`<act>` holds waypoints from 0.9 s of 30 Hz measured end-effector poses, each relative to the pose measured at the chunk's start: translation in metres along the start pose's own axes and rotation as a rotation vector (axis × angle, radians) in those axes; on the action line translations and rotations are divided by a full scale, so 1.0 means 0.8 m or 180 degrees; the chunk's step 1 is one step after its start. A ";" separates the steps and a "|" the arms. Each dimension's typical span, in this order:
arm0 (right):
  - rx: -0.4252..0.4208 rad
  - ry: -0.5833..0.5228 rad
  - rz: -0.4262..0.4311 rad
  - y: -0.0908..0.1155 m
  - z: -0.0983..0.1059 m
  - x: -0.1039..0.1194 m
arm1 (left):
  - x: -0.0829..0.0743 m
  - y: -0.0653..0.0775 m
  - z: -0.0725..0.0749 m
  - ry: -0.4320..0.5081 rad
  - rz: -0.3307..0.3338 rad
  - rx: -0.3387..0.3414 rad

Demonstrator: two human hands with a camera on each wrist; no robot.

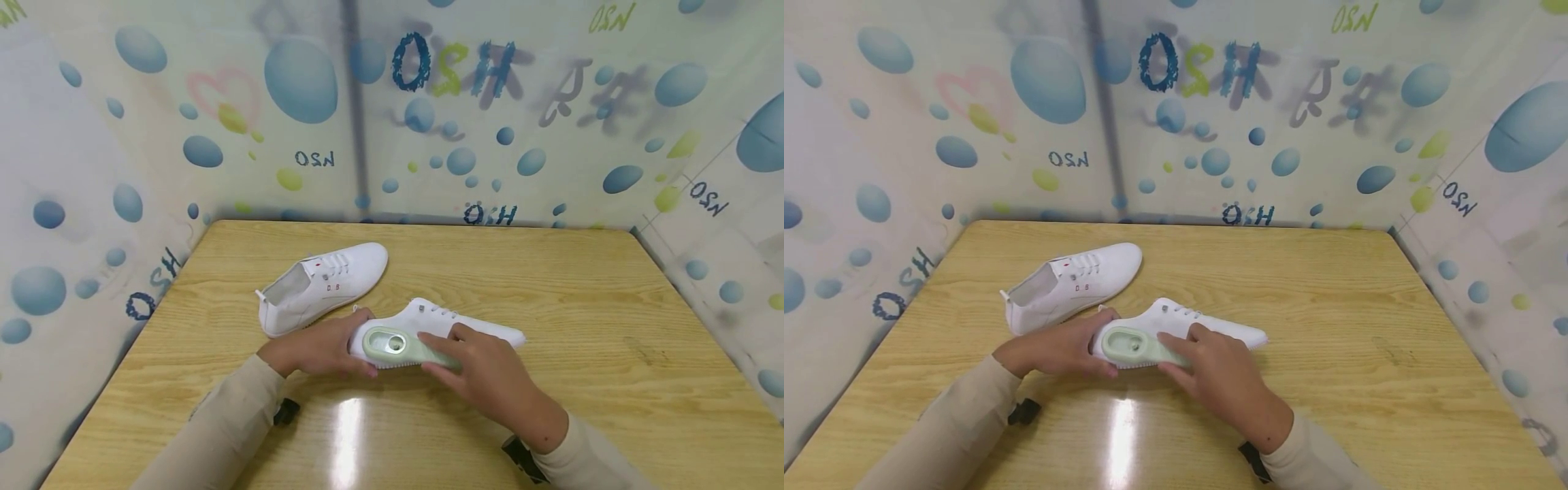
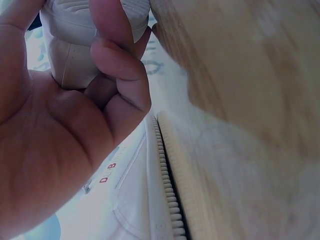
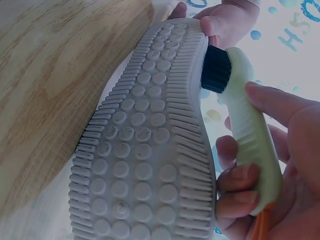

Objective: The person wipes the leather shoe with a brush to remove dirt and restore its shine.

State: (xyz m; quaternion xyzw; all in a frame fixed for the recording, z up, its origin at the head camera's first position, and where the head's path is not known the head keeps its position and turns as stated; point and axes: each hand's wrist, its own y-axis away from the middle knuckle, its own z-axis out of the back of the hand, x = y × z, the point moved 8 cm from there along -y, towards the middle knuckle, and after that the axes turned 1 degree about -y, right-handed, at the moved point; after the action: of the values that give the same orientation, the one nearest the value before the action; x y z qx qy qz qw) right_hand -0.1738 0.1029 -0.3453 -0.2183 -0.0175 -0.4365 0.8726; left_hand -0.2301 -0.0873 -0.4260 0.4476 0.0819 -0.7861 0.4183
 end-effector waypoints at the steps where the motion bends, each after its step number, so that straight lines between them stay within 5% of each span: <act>1: 0.0009 0.0001 -0.0005 0.000 0.000 0.000 | 0.000 0.000 0.000 -0.0014 0.0000 -0.0004; 27: 0.0128 -0.0005 -0.0061 0.001 -0.002 -0.001 | 0.001 0.001 -0.001 -0.0021 -0.0017 -0.0020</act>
State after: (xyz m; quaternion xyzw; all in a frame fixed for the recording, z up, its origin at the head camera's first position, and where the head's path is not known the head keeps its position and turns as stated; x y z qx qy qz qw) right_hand -0.1738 0.1032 -0.3468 -0.2009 -0.0290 -0.4443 0.8726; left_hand -0.2295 -0.0876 -0.4268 0.4435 0.0842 -0.7885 0.4178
